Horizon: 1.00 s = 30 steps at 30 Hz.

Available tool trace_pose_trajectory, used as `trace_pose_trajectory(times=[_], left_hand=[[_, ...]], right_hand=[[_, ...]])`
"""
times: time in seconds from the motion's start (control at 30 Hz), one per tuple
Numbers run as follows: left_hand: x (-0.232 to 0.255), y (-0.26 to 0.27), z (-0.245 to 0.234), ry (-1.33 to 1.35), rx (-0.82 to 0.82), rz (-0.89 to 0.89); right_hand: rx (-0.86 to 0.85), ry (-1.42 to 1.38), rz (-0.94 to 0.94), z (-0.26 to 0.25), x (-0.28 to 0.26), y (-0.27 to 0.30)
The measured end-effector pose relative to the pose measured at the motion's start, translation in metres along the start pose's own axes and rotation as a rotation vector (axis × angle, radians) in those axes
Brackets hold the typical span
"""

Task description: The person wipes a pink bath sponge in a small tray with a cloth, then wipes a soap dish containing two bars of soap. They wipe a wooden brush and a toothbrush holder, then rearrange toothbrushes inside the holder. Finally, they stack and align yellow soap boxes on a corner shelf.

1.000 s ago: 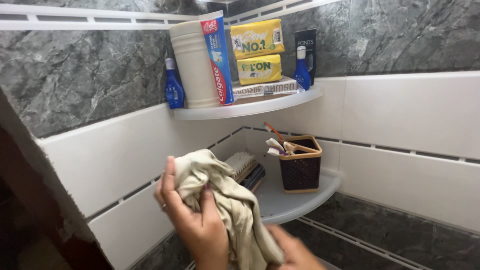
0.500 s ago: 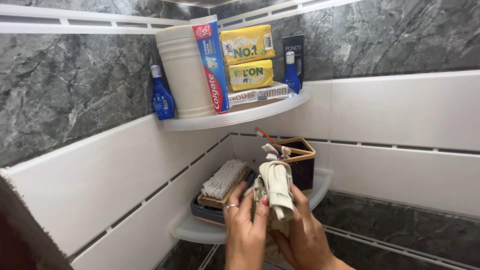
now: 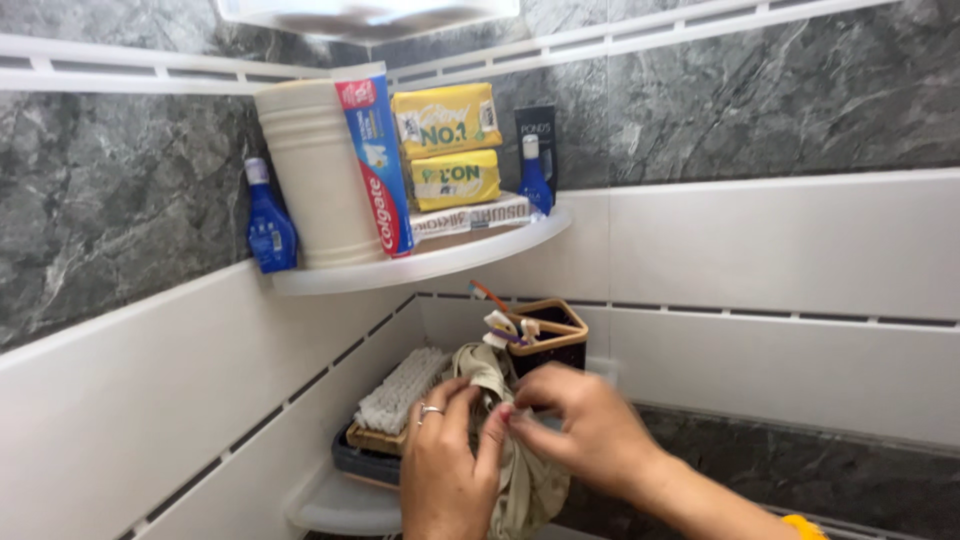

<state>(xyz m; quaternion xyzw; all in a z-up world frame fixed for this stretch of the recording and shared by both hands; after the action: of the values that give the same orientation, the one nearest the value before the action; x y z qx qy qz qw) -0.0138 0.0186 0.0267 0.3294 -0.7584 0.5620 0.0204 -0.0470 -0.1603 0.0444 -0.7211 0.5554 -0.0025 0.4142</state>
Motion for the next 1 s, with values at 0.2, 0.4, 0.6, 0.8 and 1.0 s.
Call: trace_pose_trajectory(times=[0.2, 0.4, 0.6, 0.8, 1.0], left_hand=[[0.032, -0.05, 0.001, -0.035, 0.155, 0.066], [0.043, -0.068, 0.017, -0.119, 0.124, 0.071], [0.04, -0.07, 0.022, -0.077, 0.039, -0.034], [0.059, -0.071, 0.038, -0.149, 0.105, 0.101], [0.071, -0.081, 0.05, -0.182, 0.179, 0.234]], right_hand=[[0.286, 0.184, -0.214, -0.058, -0.008, -0.056], [0.092, 0.057, -0.184, -0.052, 0.027, -0.09], [-0.073, -0.174, -0.027, -0.086, 0.077, -0.098], [-0.177, -0.31, -0.036, -0.093, 0.084, -0.087], [-0.113, -0.186, -0.395, -0.097, 0.06, -0.084]])
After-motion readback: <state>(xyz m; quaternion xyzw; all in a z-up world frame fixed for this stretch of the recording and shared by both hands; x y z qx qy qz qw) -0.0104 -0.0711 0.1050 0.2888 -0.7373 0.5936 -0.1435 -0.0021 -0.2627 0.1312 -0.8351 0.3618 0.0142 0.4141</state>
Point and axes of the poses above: each hand's wrist, its own y-axis away from the middle knuckle, its own z-axis out of the palm, x = y × z, the point moved 1 cm from there along -y, towards the middle knuckle, and after that the axes turned 3 degrees about y, right-handed, at the moved point
